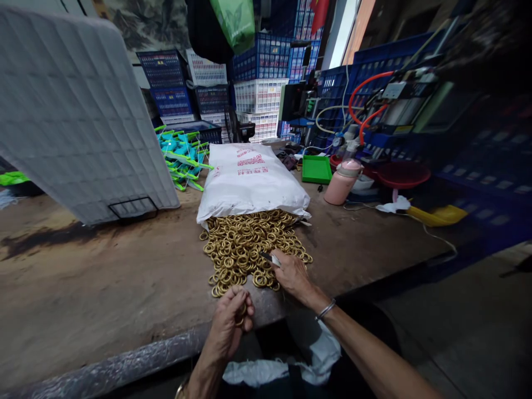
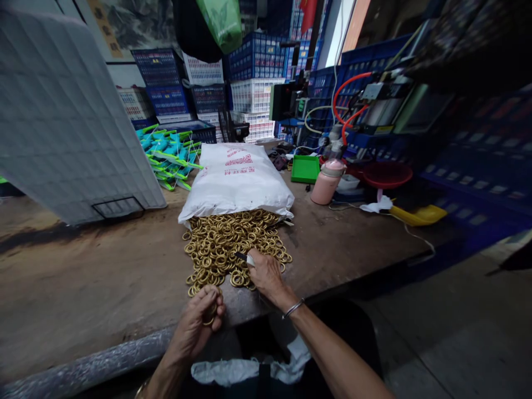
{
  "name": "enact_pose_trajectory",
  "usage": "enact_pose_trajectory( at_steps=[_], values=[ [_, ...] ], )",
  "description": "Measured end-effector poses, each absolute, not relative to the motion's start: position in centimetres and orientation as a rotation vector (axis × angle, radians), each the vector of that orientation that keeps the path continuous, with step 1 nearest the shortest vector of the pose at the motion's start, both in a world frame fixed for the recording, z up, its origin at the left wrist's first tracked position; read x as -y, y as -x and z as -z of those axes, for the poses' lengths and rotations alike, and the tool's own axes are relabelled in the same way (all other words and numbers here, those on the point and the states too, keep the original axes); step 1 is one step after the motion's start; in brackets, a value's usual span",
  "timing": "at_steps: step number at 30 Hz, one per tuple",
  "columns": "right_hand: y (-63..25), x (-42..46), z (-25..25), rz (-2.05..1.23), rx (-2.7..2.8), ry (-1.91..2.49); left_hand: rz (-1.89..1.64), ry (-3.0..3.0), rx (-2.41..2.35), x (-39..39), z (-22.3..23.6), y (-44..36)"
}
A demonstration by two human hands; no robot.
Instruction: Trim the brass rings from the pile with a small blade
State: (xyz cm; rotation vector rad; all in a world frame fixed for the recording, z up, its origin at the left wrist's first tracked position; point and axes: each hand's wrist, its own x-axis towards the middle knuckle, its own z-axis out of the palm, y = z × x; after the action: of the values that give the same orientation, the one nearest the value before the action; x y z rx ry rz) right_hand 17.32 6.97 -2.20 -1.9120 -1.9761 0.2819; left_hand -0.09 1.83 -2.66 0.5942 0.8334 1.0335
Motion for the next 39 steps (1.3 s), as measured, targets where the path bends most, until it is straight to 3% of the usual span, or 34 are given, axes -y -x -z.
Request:
enact_pose_trajectory(
  at_steps=[9,17,25,28,35,39],
  values=[
    [-15.2,-4.5,1.5,-0.981,1.712,1.377,-1.049,-0.874,-1.095,-2.7,2.7,-0.9],
    [-13.7,-3.7,2.4,-1.253,1.519,1.33,-1.014,-0.887,-1.133,-2.2,2.8,-0.7],
    [-12.9,-3.1,3.0,-1.759,1.087,1.259,-1.055,-0.853,-1.117,-1.8,3.5,-0.6],
    [-12.8,-3.2,3.0,-1.689,1.103,1.287,-1.042,-0.839,-1.097,-1.6,3.4,-0.5],
    [-12.9,-3.7,2.3,-1.175,1.483,1.4,-0.966,-0.86,-1.045,-1.6,3.0,-0.2],
    [-12.8,-3.5,2.2,-1.115,1.572,1.374,-0.935,-0.878,-0.988,-1.5,3.0,0.0]
  ],
)
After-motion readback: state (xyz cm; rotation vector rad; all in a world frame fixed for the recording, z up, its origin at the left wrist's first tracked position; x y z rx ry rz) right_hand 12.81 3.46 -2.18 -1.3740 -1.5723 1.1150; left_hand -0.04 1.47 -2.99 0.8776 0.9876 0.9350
